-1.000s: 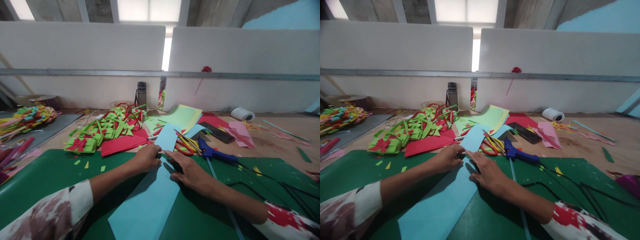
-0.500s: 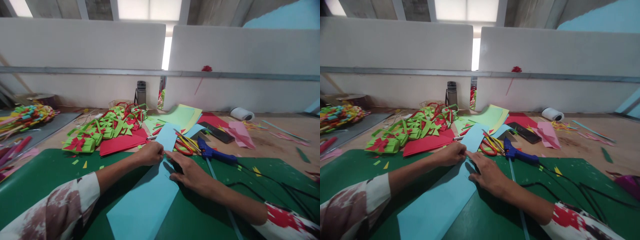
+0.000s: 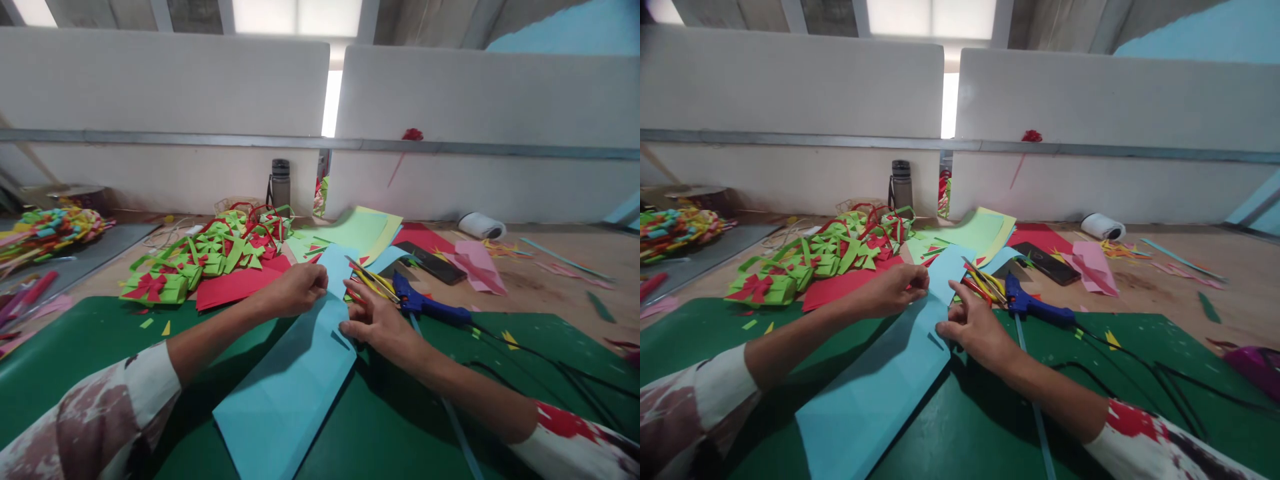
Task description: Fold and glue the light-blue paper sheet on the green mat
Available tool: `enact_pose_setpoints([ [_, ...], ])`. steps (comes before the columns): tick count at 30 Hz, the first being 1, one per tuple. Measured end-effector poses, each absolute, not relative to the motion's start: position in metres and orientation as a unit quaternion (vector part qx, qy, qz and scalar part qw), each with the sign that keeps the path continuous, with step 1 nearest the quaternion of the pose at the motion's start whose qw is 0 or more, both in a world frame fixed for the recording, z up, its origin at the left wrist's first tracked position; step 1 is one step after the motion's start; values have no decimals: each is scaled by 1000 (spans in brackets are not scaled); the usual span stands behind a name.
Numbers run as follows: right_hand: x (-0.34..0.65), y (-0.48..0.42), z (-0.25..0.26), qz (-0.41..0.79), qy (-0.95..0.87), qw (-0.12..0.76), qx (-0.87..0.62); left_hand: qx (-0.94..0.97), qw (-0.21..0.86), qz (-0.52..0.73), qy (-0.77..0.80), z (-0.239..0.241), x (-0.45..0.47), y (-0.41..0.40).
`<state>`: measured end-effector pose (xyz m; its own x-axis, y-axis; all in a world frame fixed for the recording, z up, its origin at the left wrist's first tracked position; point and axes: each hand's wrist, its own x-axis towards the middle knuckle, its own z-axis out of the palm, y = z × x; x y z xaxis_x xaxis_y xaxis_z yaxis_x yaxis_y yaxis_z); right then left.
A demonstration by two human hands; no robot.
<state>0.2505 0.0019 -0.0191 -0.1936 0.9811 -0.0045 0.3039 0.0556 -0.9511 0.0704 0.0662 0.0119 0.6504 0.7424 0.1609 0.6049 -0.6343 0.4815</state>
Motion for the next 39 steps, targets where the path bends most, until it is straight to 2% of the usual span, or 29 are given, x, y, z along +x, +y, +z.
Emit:
enact_pose_setpoints([
  [6,254,24,-25,440,-618,398,-516,866,163,324,345,13,62,61],
  [11,258,38,-27,413,-622,413,-522,885,134,369,251,-5,26,30],
  [14,255,37,-26,410,-622,415,-522,905,115,358,200,-24,7,5],
  [19,252,36,-21,432,-599,419,-528,940,1,292,179,-33,-15,-17],
  [25,258,39,-21,459,-557,422,-548,963,-90,112,227,-21,-29,-17],
  [30,261,42,-27,456,-562,402,-562,975,-59,15,216,-21,-29,-23],
  [35,261,44,-31,391,-613,369,-579,980,-18,40,196,-27,-25,-24],
  [39,263,42,-25,282,-685,329,-585,979,8,62,196,-29,-23,-26],
])
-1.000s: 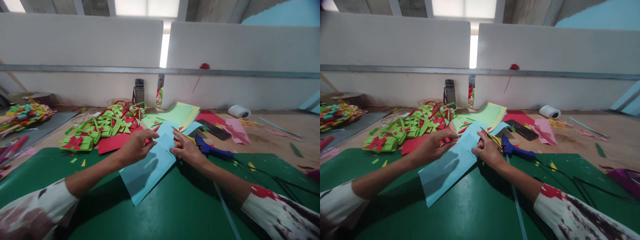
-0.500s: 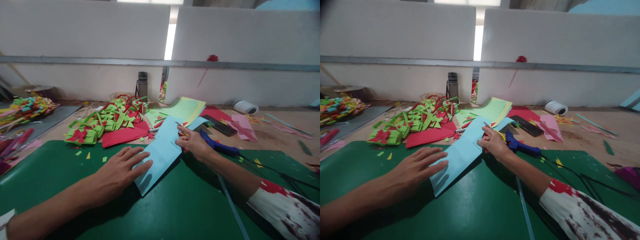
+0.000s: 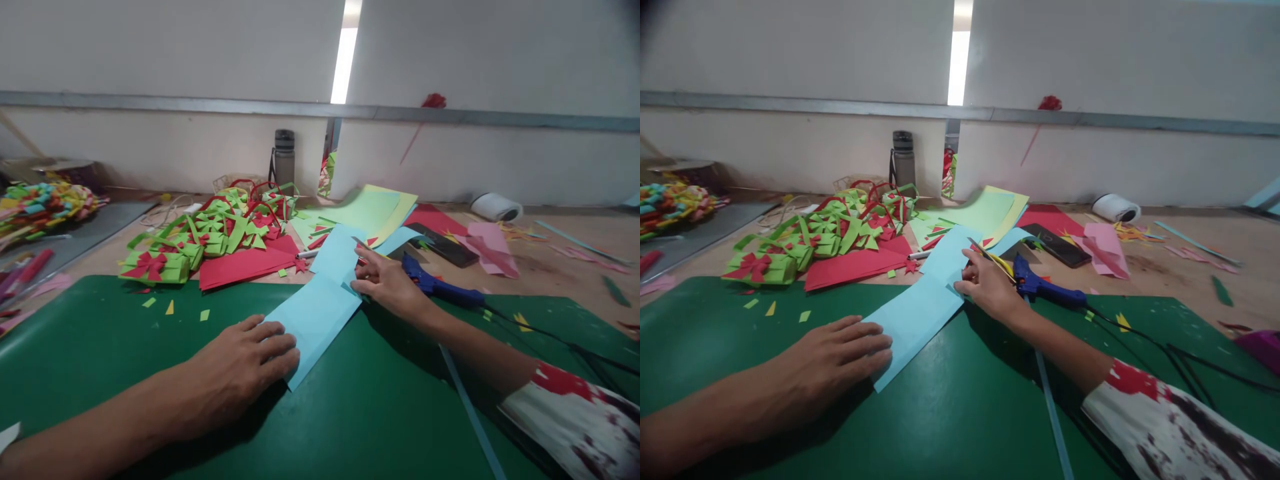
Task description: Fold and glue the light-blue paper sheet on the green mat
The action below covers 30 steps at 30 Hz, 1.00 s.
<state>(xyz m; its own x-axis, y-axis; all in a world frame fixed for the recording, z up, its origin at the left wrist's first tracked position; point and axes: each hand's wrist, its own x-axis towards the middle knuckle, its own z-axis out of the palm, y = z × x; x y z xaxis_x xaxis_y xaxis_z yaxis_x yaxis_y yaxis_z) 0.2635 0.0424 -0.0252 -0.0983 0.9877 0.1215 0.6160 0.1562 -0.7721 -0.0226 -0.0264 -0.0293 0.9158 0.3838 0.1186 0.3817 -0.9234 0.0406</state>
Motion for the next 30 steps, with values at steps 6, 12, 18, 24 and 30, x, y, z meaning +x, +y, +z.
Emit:
enact_pose_setpoints([
  [6,254,6,-10,119,-808,273,-508,975,24,86,202,-30,-22,-28],
  [12,229,-42,-8,-183,-961,108,-178,970,59,112,206,-30,-21,-25],
  [18,219,-44,-14,-260,-955,37,-138,967,74,135,203,-33,-17,-26],
  [24,217,-40,-15,-252,-957,5,-146,966,93,128,205,-29,-17,-30],
  [30,222,-35,-14,-239,-957,25,-162,958,95,176,206,-32,-16,-33],
])
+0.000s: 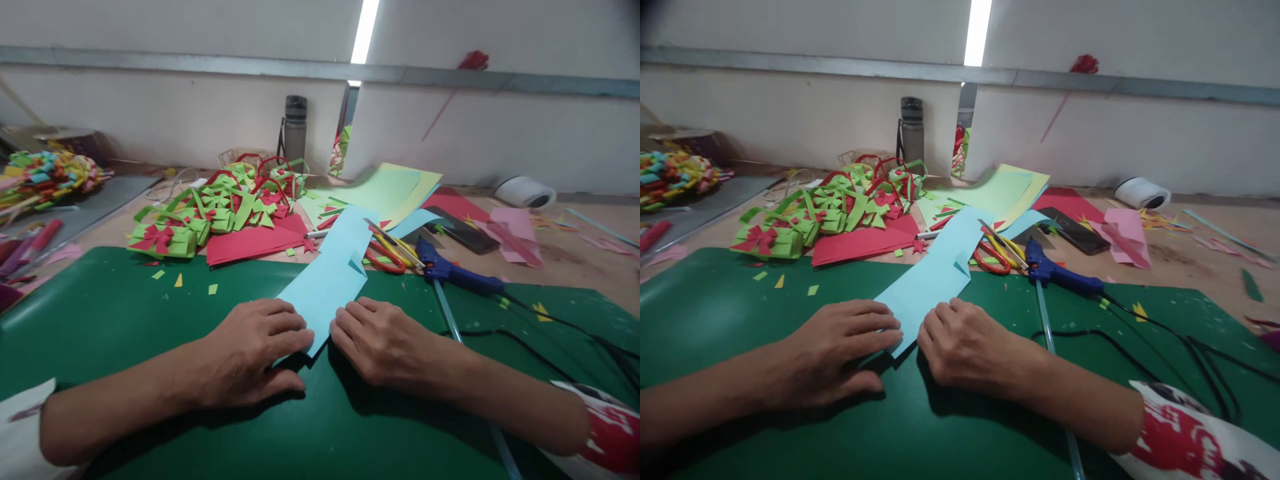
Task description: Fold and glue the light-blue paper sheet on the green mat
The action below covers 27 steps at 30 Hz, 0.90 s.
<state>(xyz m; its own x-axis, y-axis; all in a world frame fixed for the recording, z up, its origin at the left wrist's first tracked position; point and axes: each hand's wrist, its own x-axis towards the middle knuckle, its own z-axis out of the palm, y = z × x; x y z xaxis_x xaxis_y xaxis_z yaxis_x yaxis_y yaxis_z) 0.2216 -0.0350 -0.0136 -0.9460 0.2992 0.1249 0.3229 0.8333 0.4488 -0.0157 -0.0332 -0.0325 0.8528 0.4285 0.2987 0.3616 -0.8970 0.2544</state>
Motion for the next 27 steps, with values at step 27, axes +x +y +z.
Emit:
enact_pose_setpoints([
  [27,231,-52,-6,560,-708,13,-431,957,76,196,200,-40,1,-48],
])
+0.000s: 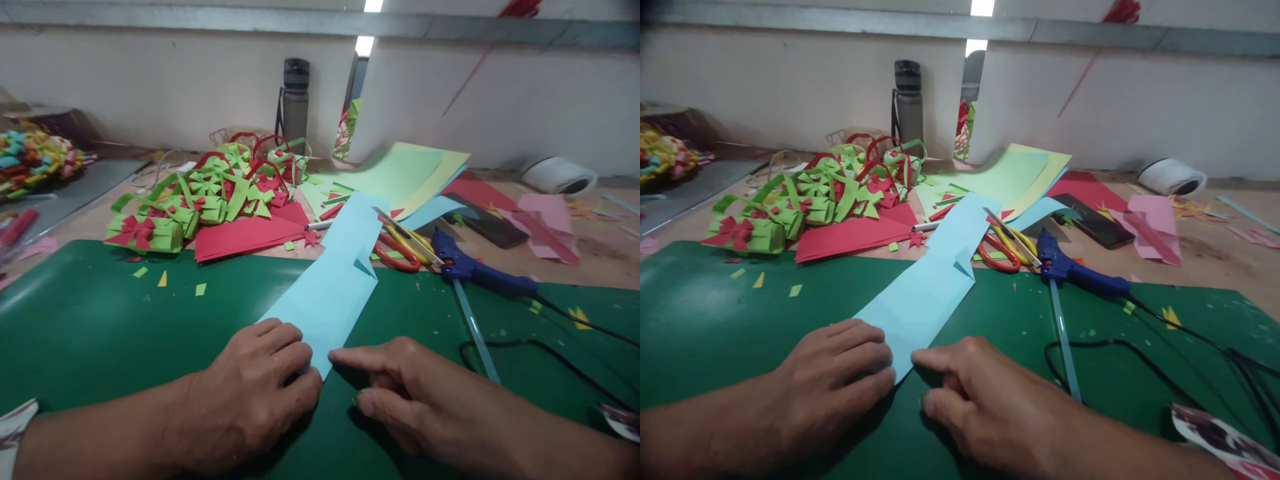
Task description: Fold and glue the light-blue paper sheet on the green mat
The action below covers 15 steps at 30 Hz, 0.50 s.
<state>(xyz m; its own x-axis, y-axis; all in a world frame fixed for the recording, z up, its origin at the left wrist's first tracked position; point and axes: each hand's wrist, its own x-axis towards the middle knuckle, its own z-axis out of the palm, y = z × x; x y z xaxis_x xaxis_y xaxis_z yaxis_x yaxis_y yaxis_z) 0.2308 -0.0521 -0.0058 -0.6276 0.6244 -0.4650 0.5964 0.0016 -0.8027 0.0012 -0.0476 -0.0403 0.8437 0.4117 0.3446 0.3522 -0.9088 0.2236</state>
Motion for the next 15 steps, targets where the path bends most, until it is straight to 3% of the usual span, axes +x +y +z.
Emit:
enact_pose_setpoints([
  [7,232,-50,-9,616,-648,8,-447,957,72,200,197,-32,3,-44],
  [11,233,-49,-12,606,-639,-4,-474,971,12,158,180,-23,3,-47],
  [15,232,-46,-12,606,-636,-17,-478,953,-41,226,199,-32,7,-48],
])
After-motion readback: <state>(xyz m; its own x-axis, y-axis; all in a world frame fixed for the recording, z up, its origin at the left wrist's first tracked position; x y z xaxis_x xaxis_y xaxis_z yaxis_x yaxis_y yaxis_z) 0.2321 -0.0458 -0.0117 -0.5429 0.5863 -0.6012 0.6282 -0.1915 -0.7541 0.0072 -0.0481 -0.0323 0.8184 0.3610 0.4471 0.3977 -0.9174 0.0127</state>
